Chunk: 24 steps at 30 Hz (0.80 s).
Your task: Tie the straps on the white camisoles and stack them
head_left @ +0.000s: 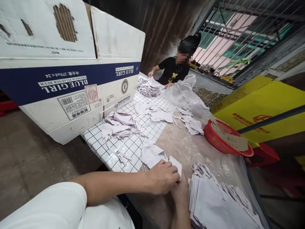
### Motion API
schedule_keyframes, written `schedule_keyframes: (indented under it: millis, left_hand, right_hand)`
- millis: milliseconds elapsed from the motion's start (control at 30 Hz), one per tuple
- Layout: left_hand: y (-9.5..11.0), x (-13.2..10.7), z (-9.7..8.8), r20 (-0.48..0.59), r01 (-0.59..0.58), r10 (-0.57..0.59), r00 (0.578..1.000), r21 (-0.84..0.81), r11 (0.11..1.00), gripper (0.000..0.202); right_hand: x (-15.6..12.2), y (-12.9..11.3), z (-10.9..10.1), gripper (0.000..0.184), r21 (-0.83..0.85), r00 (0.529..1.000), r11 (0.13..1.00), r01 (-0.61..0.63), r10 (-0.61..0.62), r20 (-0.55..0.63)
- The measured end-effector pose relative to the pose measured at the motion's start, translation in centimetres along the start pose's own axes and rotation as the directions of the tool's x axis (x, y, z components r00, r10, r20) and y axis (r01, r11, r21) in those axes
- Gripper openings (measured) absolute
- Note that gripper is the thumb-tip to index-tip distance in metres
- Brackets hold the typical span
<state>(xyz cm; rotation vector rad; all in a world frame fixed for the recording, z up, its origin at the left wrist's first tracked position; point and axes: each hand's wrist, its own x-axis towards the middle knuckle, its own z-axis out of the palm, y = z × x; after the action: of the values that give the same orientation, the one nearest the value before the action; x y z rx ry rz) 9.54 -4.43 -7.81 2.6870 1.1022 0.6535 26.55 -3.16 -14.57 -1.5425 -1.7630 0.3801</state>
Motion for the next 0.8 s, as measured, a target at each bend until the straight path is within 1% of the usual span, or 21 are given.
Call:
schedule_keyframes:
  millis: [67, 133, 200, 267, 333, 400, 467, 500, 533, 567, 600, 633, 667, 700, 767, 800]
  left_hand:
    - [-1.0, -1.9, 0.9, 0.024, 0.051, -0.050, 0.998, -0.056, 0.997, 0.018]
    - [-3.1, -3.9, 1.3, 0.027, 0.147, -0.144, 0.989, -0.115, 0.982, 0.024]
    - [-5.6, -5.7, 1.5, -0.018, 0.297, -0.302, 0.953, -0.138, 0.945, 0.025]
    - [-7.5, -6.9, 1.8, -0.064, 0.400, -0.410, 0.910, -0.133, 0.907, 0.024]
    - [-8.5, -7.4, 2.1, -0.066, 0.431, -0.439, 0.896, -0.109, 0.896, 0.028]
    - [-8.4, -7.1, 2.5, -0.030, 0.436, -0.438, 0.899, -0.063, 0.898, 0.030]
    - [-7.8, -6.4, 2.6, 0.023, 0.446, -0.446, 0.895, -0.011, 0.895, 0.021]
    - [-7.6, -6.0, 2.6, 0.046, 0.454, -0.454, 0.890, 0.005, 0.891, 0.014]
    - [-7.5, -5.7, 2.4, 0.064, 0.463, -0.462, 0.884, 0.007, 0.886, 0.009]
    - [-7.5, -5.6, 2.0, 0.075, 0.472, -0.471, 0.879, -0.006, 0.881, 0.009]
    - [-7.7, -5.7, 1.5, 0.080, 0.484, -0.481, 0.873, -0.032, 0.874, 0.010]
    - [-8.0, -6.1, 0.9, 0.083, 0.503, -0.497, 0.864, -0.065, 0.862, 0.011]
    - [-8.4, -6.6, 0.1, 0.095, 0.530, -0.522, 0.848, -0.094, 0.843, 0.012]
    - [-8.8, -7.2, -0.6, 0.116, 0.567, -0.556, 0.823, -0.110, 0.817, 0.012]
    - [-9.5, -8.4, -1.9, 0.164, 0.647, -0.629, 0.760, -0.088, 0.758, 0.013]
    - [-9.6, -8.8, -2.3, 0.170, 0.667, -0.650, 0.741, -0.064, 0.743, 0.013]
  right_hand:
    - [-1.2, 1.1, -0.2, 0.031, -0.045, 0.998, 0.997, -0.058, 0.057, -0.018]
    - [-2.5, 1.2, -0.9, 0.031, -0.064, 0.993, 0.992, -0.112, 0.109, -0.052]
    - [-3.7, 0.7, -1.5, 0.031, -0.051, 0.988, 0.989, -0.141, 0.137, -0.073]
    - [-4.6, -0.3, -1.8, 0.031, -0.021, 0.983, 0.987, -0.159, 0.157, -0.095]
    - [-5.1, -1.2, -1.7, 0.032, 0.007, 0.982, 0.988, -0.154, 0.154, -0.108]
    - [-5.3, -1.8, -1.1, 0.035, -0.021, 0.989, 0.993, -0.114, 0.112, -0.097]
    - [-5.5, -2.0, -0.6, 0.037, -0.118, 0.998, 0.991, -0.060, 0.058, -0.027]
    - [-5.5, -2.1, -0.5, 0.033, -0.174, 0.998, 0.984, -0.042, 0.047, 0.028]
    - [-5.6, -2.2, -0.6, 0.025, -0.220, 0.995, 0.975, -0.033, 0.053, 0.086]
    - [-5.8, -2.4, -0.8, 0.016, -0.251, 0.987, 0.967, -0.034, 0.072, 0.142]
    - [-5.9, -2.6, -1.3, 0.011, -0.264, 0.977, 0.963, -0.044, 0.097, 0.191]
    - [-6.2, -3.0, -1.8, 0.014, -0.261, 0.963, 0.964, -0.056, 0.121, 0.239]
    - [-6.4, -3.4, -2.5, 0.017, -0.244, 0.945, 0.967, -0.071, 0.144, 0.294]
    - [-6.6, -3.9, -3.3, 0.020, -0.218, 0.918, 0.972, -0.090, 0.166, 0.359]
    - [-6.9, -4.9, -4.6, 0.024, -0.177, 0.850, 0.974, -0.145, 0.214, 0.482]
    - [-6.9, -5.3, -5.1, 0.026, -0.173, 0.824, 0.970, -0.174, 0.239, 0.514]
